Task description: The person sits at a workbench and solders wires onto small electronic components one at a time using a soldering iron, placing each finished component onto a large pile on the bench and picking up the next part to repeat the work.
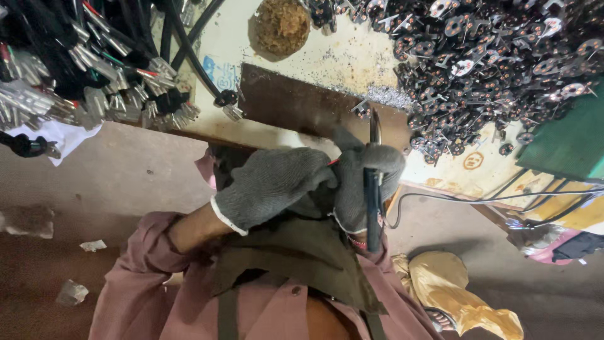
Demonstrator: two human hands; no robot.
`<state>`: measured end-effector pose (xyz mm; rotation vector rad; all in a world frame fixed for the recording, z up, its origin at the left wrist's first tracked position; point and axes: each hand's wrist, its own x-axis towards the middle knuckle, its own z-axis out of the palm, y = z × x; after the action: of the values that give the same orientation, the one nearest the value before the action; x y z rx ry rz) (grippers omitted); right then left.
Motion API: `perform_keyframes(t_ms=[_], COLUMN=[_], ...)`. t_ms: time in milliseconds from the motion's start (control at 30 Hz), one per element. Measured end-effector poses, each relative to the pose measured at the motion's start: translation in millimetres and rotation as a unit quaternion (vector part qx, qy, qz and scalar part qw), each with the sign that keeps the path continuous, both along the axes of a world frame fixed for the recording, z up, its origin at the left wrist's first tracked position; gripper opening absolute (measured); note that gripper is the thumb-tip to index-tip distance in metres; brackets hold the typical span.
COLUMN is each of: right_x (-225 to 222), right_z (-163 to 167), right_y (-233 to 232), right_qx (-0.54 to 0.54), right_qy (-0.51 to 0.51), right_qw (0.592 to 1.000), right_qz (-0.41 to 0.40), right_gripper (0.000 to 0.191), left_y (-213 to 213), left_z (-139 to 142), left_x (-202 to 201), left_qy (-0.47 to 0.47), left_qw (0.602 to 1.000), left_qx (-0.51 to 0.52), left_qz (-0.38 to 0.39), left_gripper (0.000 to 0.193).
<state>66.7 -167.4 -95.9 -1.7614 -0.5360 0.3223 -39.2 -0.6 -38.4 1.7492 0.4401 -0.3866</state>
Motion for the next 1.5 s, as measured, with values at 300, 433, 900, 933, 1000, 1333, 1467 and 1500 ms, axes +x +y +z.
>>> perform_keyframes(t_ms=[300, 433, 900, 933, 1000, 1333, 1467, 1500], right_x=[8, 8, 7, 7, 6, 10, 11, 15], right_z=[5, 3, 8, 9, 8, -4, 15, 20], right_y=[-13, -18, -26, -27, -28, -14, -6, -6], right_qx=[-0.045, -0.056, -0.059, -0.061, -0.063, -0.060, 0.123, 0.119], right_qy=[-0.071, -0.075, -0.071, -0.070, -0.071, -0.101, 0.188, 0.150], right_qw=[0.993, 0.991, 0.991, 0.991, 0.992, 0.982, 0.973, 0.981], right_qz=[0.080, 0.096, 0.099, 0.093, 0.083, 0.147, 0.055, 0.026], right_gripper=[0.017, 0.019, 0.027, 0.028, 0.029, 0.037, 0.040, 0.041], left_y=[53, 57, 41, 40, 30, -13, -2, 0], left_z=[-11, -13, -19, -20, -20, -21, -20, -21], left_x=[-33, -40, 69, 63, 41, 7, -1, -2], left_qy=[0.062, 0.063, -0.222, -0.217, -0.215, -0.079, -0.140, -0.098], left_qw=[0.854, 0.842, 0.859, 0.868, 0.889, 0.986, 0.973, 0.973], left_qx=[0.500, 0.526, 0.461, 0.447, 0.401, 0.003, 0.019, 0.004], left_qz=[0.131, 0.100, 0.005, 0.007, 0.049, 0.149, 0.184, 0.211], left_gripper=[0.031, 0.021, 0.041, 0.044, 0.045, 0.020, 0.018, 0.018])
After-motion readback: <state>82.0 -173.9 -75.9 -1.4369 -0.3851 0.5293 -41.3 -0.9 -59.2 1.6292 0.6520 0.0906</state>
